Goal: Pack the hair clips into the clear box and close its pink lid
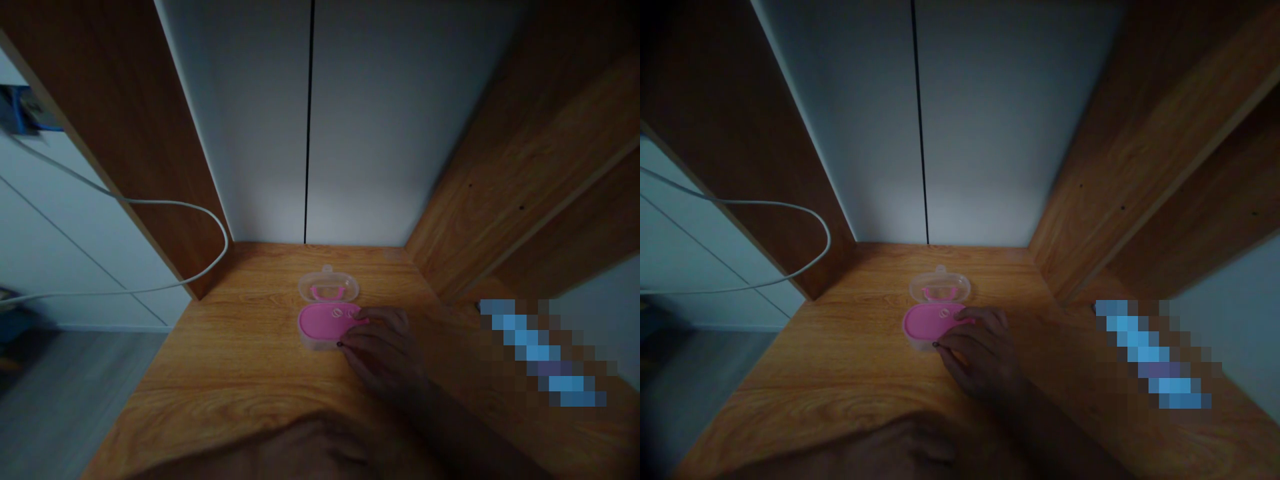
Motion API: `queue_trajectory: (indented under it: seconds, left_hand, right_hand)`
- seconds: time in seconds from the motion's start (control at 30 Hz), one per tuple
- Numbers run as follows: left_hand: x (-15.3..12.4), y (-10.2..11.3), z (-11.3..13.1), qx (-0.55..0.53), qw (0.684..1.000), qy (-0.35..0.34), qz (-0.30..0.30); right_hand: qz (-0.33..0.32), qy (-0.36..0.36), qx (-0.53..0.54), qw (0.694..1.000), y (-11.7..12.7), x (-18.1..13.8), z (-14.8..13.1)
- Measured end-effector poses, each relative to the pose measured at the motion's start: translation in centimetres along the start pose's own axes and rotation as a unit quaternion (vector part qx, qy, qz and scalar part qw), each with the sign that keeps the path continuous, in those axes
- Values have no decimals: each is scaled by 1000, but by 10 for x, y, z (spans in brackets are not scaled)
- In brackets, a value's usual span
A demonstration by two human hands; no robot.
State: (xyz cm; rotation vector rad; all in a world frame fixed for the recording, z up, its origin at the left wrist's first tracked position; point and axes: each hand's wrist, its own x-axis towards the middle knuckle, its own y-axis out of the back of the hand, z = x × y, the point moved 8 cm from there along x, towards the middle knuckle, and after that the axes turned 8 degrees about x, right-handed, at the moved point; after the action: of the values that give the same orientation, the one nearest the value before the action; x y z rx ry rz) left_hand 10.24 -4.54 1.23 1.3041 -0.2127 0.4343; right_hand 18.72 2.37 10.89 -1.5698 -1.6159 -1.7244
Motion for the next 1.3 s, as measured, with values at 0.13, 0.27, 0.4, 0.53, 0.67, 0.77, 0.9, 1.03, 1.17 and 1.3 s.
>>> queue_trajectory:
  seconds: [0.13, 0.27, 0.4, 0.53, 0.67, 0.77, 0.9, 1.03, 1.17, 1.3]
  left_hand:
    - [3, 13, -6, 5, 1000, 3, 6]
    - [7, 26, -9, -18, 1000, -5, 17]
    - [8, 28, -19, -33, 998, 47, 27]
    - [5, 21, -27, 23, 993, 111, 33]
    - [7, 14, -23, 32, 994, 102, -1]
    - [8, 26, -24, 8, 992, 127, -4]
    - [1, 55, -42, -161, 952, 238, 108]
    - [-21, 73, -71, -256, 867, 331, 269]
    - [-35, 78, -88, -295, 812, 359, 353]
    - [-38, 80, -95, -279, 804, 376, 367]
  right_hand:
    - [-4, -9, 9, 1000, -1, -1, 3]
    - [0, -5, 12, 1000, -1, -3, 3]
    - [6, -11, 10, 1000, -1, -4, 5]
    - [-4, -5, 14, 1000, -2, -4, 4]
    - [6, 3, 7, 1000, 1, -2, 1]
    - [10, -2, 4, 1000, 2, -3, 3]
    - [20, -20, -1, 1000, 5, -8, 10]
    - [38, -41, -6, 998, 8, -9, 17]
    - [47, -48, 10, 998, 8, -8, 18]
    - [34, -27, 41, 998, 4, -8, 10]
